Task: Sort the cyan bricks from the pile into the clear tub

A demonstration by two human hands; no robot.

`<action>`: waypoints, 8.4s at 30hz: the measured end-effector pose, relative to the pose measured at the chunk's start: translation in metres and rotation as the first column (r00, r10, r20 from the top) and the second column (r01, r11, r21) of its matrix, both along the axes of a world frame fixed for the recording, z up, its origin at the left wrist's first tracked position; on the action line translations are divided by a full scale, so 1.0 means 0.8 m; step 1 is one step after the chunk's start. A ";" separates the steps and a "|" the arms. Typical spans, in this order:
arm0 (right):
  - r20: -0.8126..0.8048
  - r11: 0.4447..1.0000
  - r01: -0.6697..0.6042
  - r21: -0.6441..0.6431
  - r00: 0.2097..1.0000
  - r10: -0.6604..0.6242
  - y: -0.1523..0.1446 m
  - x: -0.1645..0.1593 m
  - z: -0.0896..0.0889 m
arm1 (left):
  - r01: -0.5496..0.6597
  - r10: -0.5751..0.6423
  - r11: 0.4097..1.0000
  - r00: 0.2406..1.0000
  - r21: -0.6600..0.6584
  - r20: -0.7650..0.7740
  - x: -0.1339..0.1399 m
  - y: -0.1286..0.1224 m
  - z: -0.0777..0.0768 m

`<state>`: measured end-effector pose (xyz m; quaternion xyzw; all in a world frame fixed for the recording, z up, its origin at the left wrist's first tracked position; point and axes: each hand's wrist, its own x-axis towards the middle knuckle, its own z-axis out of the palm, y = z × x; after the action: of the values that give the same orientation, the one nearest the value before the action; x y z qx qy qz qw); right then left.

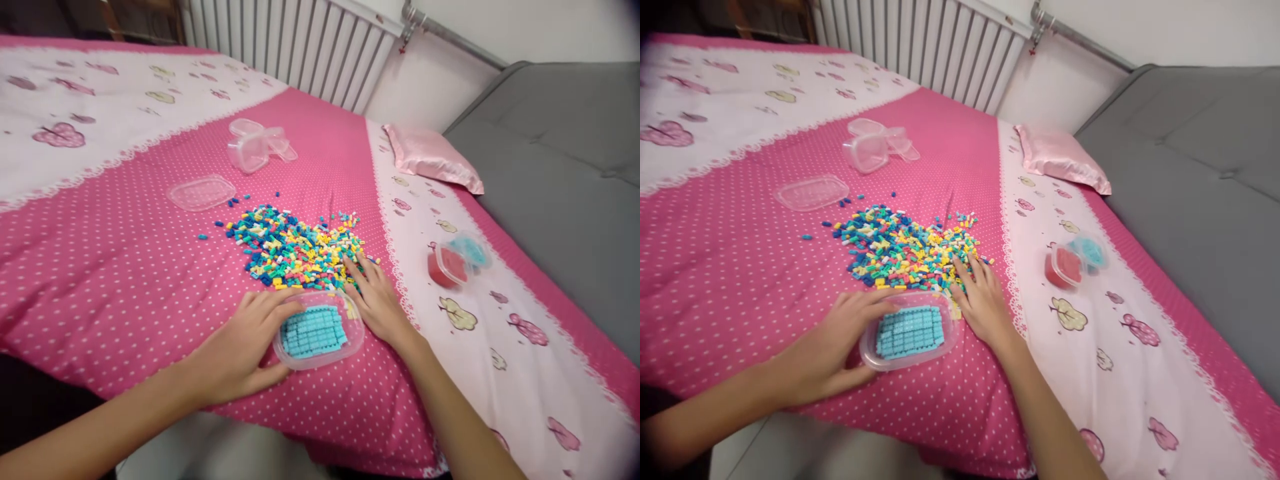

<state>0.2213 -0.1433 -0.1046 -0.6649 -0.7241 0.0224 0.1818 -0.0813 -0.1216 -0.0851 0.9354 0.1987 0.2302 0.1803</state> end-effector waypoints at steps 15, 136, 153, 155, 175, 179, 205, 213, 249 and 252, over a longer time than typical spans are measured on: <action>0.007 0.982 -0.035 0.184 0.999 0.034 0.049 -0.015 0.041 | 0.011 -0.010 0.999 1.000 -0.047 0.020 0.001 -0.003 0.005; 0.304 0.949 -0.047 -0.312 0.941 0.147 -0.065 -0.102 0.126 | -0.004 -0.002 0.999 0.993 0.050 0.114 0.019 -0.016 0.001; 0.077 0.981 -0.166 -0.099 0.982 0.174 -0.061 -0.094 0.144 | -0.010 0.004 0.998 0.995 0.059 0.099 0.018 -0.017 0.001; -0.023 0.977 -0.207 -0.051 0.978 0.206 -0.057 -0.096 0.144 | -0.016 0.011 0.999 0.995 0.049 0.102 0.018 -0.017 0.001; -0.279 0.952 -0.258 -0.164 0.938 0.206 -0.055 -0.113 0.132 | -0.016 0.015 1.000 0.989 0.001 0.147 0.018 -0.017 -0.005; -0.298 0.953 -0.236 -0.190 0.939 0.173 -0.058 -0.118 0.128 | -0.018 0.019 1.000 0.989 -0.007 0.145 0.018 -0.017 -0.004; -0.134 0.912 -0.235 -0.336 0.970 0.201 -0.056 -0.127 0.126 | -0.005 0.017 0.997 0.987 -0.076 0.157 0.019 -0.017 -0.006; 0.143 0.922 -0.315 -0.227 0.925 0.352 -0.055 -0.126 0.119 | -0.011 0.019 0.998 0.989 -0.056 0.149 0.020 -0.016 -0.009; -0.099 0.869 -0.401 -0.289 0.916 0.390 -0.045 -0.121 0.115 | -0.005 0.016 0.997 0.989 -0.078 0.144 0.019 -0.016 -0.008; -0.094 0.870 -0.397 -0.292 0.917 0.387 -0.043 -0.122 0.115 | -0.003 0.016 0.996 0.989 -0.085 0.145 0.018 -0.016 -0.008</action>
<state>0.1235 -0.1778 -0.0127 -0.5237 -0.8285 0.1813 0.0805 -0.0667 -0.1343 -0.0911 0.9067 0.1990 0.2901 0.2328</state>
